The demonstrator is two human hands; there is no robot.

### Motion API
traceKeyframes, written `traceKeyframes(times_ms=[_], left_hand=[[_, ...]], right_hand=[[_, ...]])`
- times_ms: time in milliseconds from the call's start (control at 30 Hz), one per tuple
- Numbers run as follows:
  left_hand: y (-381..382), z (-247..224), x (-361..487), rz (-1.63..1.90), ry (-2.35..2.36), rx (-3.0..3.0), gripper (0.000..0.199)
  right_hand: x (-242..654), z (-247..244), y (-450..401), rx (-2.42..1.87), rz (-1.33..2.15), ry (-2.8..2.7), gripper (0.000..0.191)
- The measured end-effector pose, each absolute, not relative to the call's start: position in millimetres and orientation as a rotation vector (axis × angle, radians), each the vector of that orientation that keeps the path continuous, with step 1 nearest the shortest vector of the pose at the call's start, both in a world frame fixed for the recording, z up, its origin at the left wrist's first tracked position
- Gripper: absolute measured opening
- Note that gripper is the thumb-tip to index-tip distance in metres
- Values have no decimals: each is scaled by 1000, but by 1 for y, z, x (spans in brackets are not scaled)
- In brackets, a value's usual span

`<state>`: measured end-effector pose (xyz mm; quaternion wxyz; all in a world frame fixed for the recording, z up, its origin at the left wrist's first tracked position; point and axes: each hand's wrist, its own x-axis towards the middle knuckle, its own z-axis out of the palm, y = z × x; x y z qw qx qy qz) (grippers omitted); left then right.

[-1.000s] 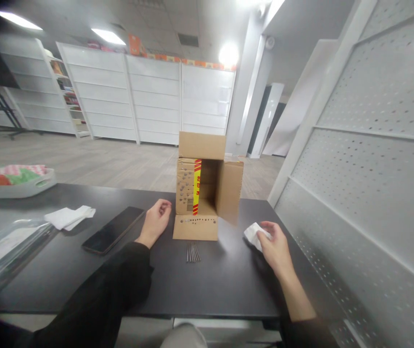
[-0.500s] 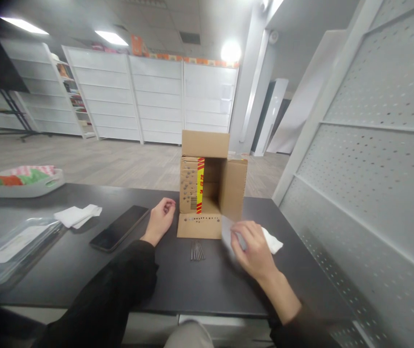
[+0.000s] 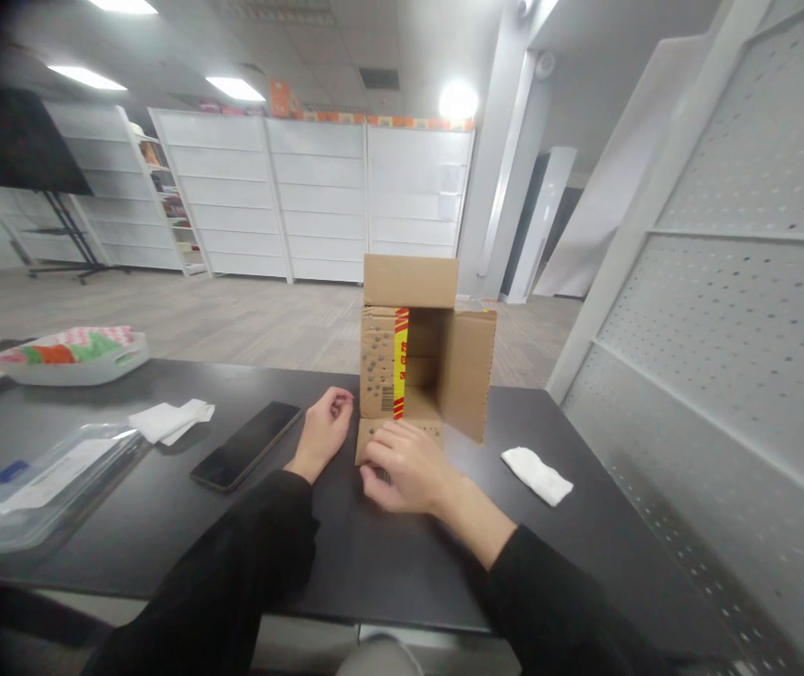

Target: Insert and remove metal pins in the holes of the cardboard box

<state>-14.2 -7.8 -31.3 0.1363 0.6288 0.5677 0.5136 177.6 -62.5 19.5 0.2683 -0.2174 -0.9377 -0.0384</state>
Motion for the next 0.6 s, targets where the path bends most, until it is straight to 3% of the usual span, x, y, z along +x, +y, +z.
traceKeyframes(times_ms=[233,600], left_hand=[[-10,-28,-13,1479,1650,1818,13],[-14,-21,-9,1481,1651,1819,13]], right_hand=[[181,11,-55,-606,93,-2617,6],[200,26,-64,-854,433,-2707,40]])
